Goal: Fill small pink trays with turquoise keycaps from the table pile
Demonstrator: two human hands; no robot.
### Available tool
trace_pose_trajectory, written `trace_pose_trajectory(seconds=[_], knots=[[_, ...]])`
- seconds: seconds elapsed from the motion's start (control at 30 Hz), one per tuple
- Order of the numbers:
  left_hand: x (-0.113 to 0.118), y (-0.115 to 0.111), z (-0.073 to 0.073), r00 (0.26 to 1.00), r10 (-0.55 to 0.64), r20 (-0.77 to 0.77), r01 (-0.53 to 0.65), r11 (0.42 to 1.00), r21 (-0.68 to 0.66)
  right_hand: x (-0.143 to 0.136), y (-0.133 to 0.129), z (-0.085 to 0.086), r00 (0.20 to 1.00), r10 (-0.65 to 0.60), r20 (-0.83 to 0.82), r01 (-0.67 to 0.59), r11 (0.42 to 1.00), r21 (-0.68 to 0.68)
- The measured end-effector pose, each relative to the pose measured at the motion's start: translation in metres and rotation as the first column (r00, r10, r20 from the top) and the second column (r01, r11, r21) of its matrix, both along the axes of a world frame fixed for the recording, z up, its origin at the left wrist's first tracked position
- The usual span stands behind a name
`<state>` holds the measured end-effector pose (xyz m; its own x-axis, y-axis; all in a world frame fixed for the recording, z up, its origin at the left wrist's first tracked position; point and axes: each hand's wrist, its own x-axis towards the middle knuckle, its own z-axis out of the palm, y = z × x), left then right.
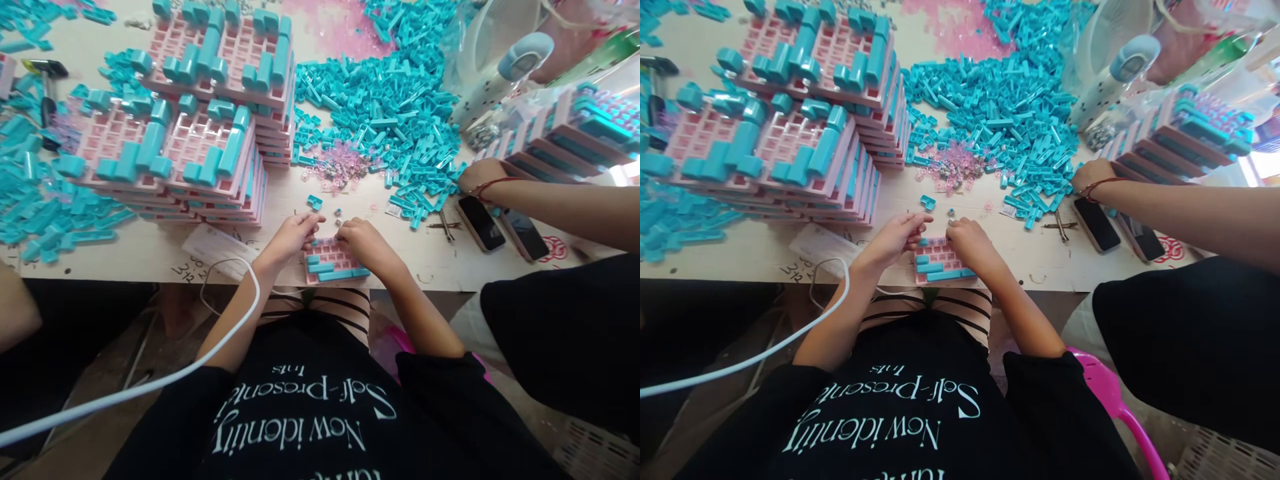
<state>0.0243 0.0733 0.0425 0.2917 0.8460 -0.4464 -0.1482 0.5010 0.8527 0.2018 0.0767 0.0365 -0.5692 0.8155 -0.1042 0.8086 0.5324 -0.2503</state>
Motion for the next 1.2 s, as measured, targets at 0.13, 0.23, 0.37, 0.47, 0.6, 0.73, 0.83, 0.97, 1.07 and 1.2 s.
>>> trace_pose_trajectory(seconds=[0.13,0.23,0.37,0.47,0.6,0.73,0.83,0.97,1.07,1.2], knots=[[-0.002,0.003,-0.001,0.960,-0.139,-0.244,0.186,0.965,0.185,0.007,0.003,0.001,0.990,-0.033,-0.140,0.023,0.997,-0.073],[-0.001,0.008,-0.002,0.907,-0.211,-0.365,0.321,0.906,0.275,0.018,-0.002,0.003,0.910,-0.166,-0.381,0.121,0.983,-0.141],[0.008,0.011,-0.001,0.878,-0.257,-0.405,0.404,0.850,0.337,0.021,-0.011,0.005,0.722,-0.272,-0.636,0.213,0.962,-0.169],[0.018,0.011,-0.001,0.864,-0.276,-0.421,0.440,0.820,0.366,0.017,-0.014,0.003,0.680,-0.202,-0.705,0.219,0.973,-0.067],[0.024,0.010,-0.001,0.835,-0.243,-0.494,0.459,0.803,0.380,0.017,-0.012,0.001,0.737,-0.142,-0.661,0.218,0.975,0.033],[0.016,0.018,0.002,0.638,-0.087,-0.765,0.473,0.828,0.300,0.023,-0.010,0.001,0.824,-0.130,-0.552,0.112,0.991,-0.067],[0.009,0.029,0.001,0.535,-0.107,-0.838,0.551,0.796,0.250,0.024,-0.008,0.001,0.876,-0.129,-0.464,0.081,0.989,-0.123],[0.006,0.037,-0.004,0.507,-0.333,-0.795,0.698,0.700,0.152,0.021,-0.006,0.000,0.908,-0.108,-0.405,0.064,0.991,-0.119],[0.008,0.037,-0.006,0.463,-0.386,-0.798,0.702,0.710,0.064,0.019,-0.005,-0.002,0.918,-0.099,-0.385,0.057,0.991,-0.119],[0.013,0.034,-0.005,0.449,-0.385,-0.806,0.665,0.747,0.013,0.017,-0.003,-0.003,0.940,-0.093,-0.329,0.055,0.991,-0.123]])
